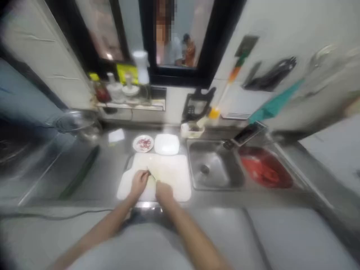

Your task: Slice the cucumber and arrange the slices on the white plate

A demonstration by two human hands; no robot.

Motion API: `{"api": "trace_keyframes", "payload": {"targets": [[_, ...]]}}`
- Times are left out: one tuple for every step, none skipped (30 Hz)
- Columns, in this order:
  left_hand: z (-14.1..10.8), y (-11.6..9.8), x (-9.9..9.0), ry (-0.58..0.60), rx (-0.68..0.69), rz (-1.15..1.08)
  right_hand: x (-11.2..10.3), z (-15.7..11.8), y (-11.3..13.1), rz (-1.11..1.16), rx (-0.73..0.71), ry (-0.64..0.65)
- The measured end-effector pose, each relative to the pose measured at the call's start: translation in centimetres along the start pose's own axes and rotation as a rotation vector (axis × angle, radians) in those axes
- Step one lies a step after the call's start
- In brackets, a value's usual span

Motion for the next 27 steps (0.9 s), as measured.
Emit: {"api": "trace_keyframes", "payload": {"targets": [[0.0, 0.0, 0.0, 0.000, 0.003, 0.000, 0.1, -0.2, -0.1, -0.006, 0.005, 0.008], [0.0, -0.1, 0.0, -0.001, 0.005, 0.000, 0.1, -0.4, -0.2, -0.009, 0.010, 0.014], [0.0, -0.1, 0.0, -0.001, 0.006, 0.001, 0.2, -0.6, -0.3, -0.012, 0.015, 0.018], [0.1, -0.1, 0.0, -0.001, 0.006, 0.002, 0.2, -0.8, -0.4, -0.013, 0.021, 0.021], [0.1, -0.1, 0.0, -0.001, 0.006, 0.004, 0.3, -0.9, -0.5, -0.012, 0.027, 0.022], [0.1, -0.1, -0.1, -0.002, 0.005, 0.007, 0.4, -1.1, -0.6, -0.009, 0.033, 0.021], [0.1, -0.1, -0.1, -0.003, 0.003, 0.008, 0.4, -1.3, -0.7, -0.006, 0.040, 0.018], [0.1, -0.1, -0.1, -0.004, 0.002, 0.007, 0.3, -1.4, -0.8, -0.004, 0.047, 0.014], [0.1, -0.2, -0.1, -0.006, 0.001, 0.007, 0.3, -1.5, -1.0, -0.002, 0.053, 0.012], [0.1, -0.2, -0.1, -0.007, 0.001, 0.007, 0.1, -1.6, -1.1, -0.001, 0.057, 0.016], [0.1, -0.2, -0.2, -0.010, -0.001, 0.006, 0.0, -1.7, -1.3, 0.001, 0.060, 0.023], [0.1, -0.3, -0.2, -0.014, -0.003, 0.006, -0.2, -1.8, -1.4, 0.002, 0.061, 0.031], [0.1, -0.3, -0.2, -0.019, -0.006, 0.005, -0.4, -1.8, -1.7, 0.001, 0.062, 0.037], [0.1, -0.2, -0.3, -0.024, -0.010, 0.003, -0.7, -1.9, -1.9, -0.004, 0.062, 0.039], [0.2, -0.2, -0.3, -0.030, -0.015, 0.002, -0.9, -1.9, -2.2, -0.013, 0.062, 0.032], [0.2, -0.2, -0.3, -0.034, -0.022, 0.001, -1.2, -1.8, -2.5, -0.026, 0.062, 0.015], [0.2, -0.2, -0.3, -0.035, -0.027, 0.001, -1.5, -1.8, -2.8, -0.042, 0.064, -0.005], [0.2, -0.1, -0.3, -0.035, -0.033, 0.000, -1.8, -1.8, -3.1, -0.057, 0.067, -0.022], [0.2, -0.1, -0.3, -0.035, -0.038, 0.001, -2.0, -1.7, -3.3, -0.070, 0.071, -0.034], [0.2, -0.2, -0.4, -0.035, -0.044, 0.000, -2.2, -1.7, -3.5, -0.081, 0.077, -0.040], [0.3, -0.2, -0.4, -0.036, -0.050, 0.000, -2.3, -1.7, -3.7, -0.091, 0.085, -0.040], [0.3, -0.2, -0.5, -0.038, -0.058, -0.002, -2.4, -1.7, -3.9, -0.100, 0.093, -0.036], [0.4, -0.3, -0.6, -0.043, -0.069, -0.004, -2.5, -1.7, -4.0, -0.108, 0.102, -0.033], [0.5, -0.3, -0.7, -0.051, -0.084, -0.007, -2.6, -1.7, -4.1, -0.117, 0.110, -0.036], [0.5, -0.4, -0.9, -0.062, -0.101, -0.010, -2.7, -1.7, -4.2, -0.126, 0.119, -0.042], [0.6, -0.4, -1.0, -0.075, -0.121, -0.012, -2.8, -1.7, -4.2, -0.133, 0.124, -0.051], [0.7, -0.3, -1.2, -0.091, -0.146, -0.012, -2.8, -1.7, -4.3, -0.138, 0.129, -0.061]]}}
Point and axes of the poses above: each hand's wrist, its own z-axis towards the middle knuckle, its own x-axis out of the palm, y = z × x, the point moved 6 cm from there along z, towards the middle knuckle, and after that the axes turned 15 degrees about -y, right-handed, at the moved point
